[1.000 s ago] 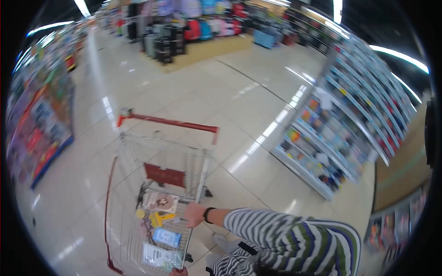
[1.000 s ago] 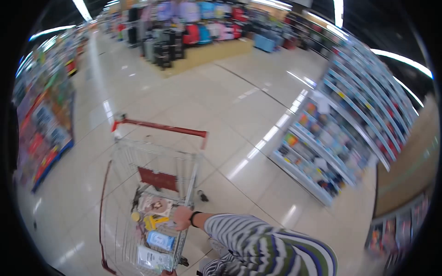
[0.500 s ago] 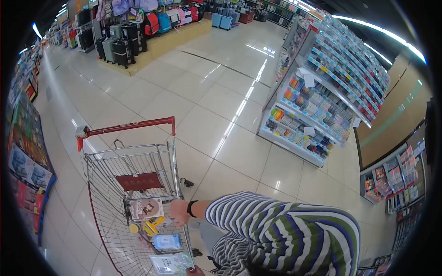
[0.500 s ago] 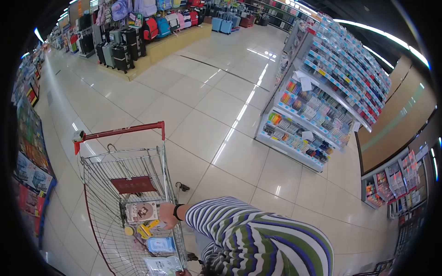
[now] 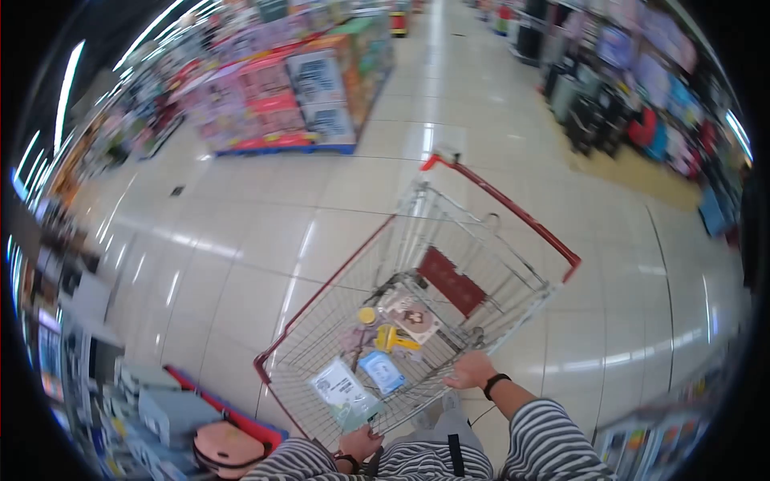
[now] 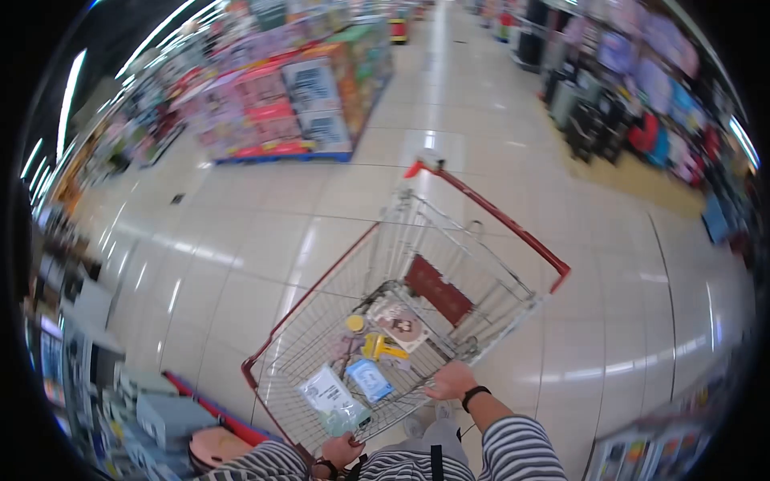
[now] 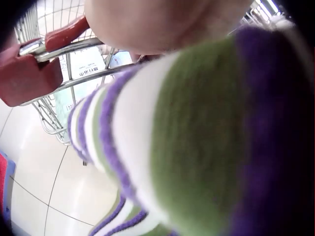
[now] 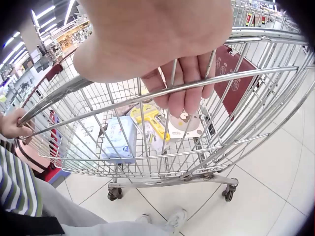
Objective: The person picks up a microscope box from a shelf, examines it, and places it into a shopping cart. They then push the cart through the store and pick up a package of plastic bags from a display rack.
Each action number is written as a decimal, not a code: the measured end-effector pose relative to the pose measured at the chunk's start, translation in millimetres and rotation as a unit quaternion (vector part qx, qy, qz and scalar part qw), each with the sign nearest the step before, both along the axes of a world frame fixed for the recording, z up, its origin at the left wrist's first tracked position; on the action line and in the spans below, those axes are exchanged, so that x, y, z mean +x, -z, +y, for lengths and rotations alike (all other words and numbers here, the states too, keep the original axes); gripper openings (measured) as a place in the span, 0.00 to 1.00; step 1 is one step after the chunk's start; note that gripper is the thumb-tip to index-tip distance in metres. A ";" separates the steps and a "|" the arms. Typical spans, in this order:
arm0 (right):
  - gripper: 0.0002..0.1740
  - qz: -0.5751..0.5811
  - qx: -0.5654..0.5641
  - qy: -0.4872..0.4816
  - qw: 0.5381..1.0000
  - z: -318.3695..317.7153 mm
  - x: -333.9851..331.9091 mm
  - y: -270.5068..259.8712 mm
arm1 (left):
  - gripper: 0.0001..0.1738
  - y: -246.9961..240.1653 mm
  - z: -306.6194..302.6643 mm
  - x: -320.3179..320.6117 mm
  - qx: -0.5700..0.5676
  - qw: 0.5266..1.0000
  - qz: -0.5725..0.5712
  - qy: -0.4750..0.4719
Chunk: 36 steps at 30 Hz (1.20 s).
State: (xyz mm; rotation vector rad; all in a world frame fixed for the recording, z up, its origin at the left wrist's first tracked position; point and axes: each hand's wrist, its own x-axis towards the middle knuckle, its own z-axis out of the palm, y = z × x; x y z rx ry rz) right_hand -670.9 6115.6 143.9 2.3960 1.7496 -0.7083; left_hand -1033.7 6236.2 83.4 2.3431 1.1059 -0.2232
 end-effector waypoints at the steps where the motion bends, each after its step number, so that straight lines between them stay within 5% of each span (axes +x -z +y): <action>1: 0.33 0.003 0.003 -0.027 1.000 6.2 1.6 -0.1 | 0.20 -7.3 0.6 3.0 -0.020 0.999 0.027 0.009; 20: 0.36 -0.037 -0.009 -0.191 0.981 -25.2 64.7 61.8 | 0.17 75.4 -139.2 43.1 -0.042 0.992 0.035 -0.113; 36: 0.35 -0.098 -0.041 -0.301 0.948 -25.4 109.2 70.7 | 0.23 64.9 -209.3 109.4 -0.024 0.970 0.048 -0.236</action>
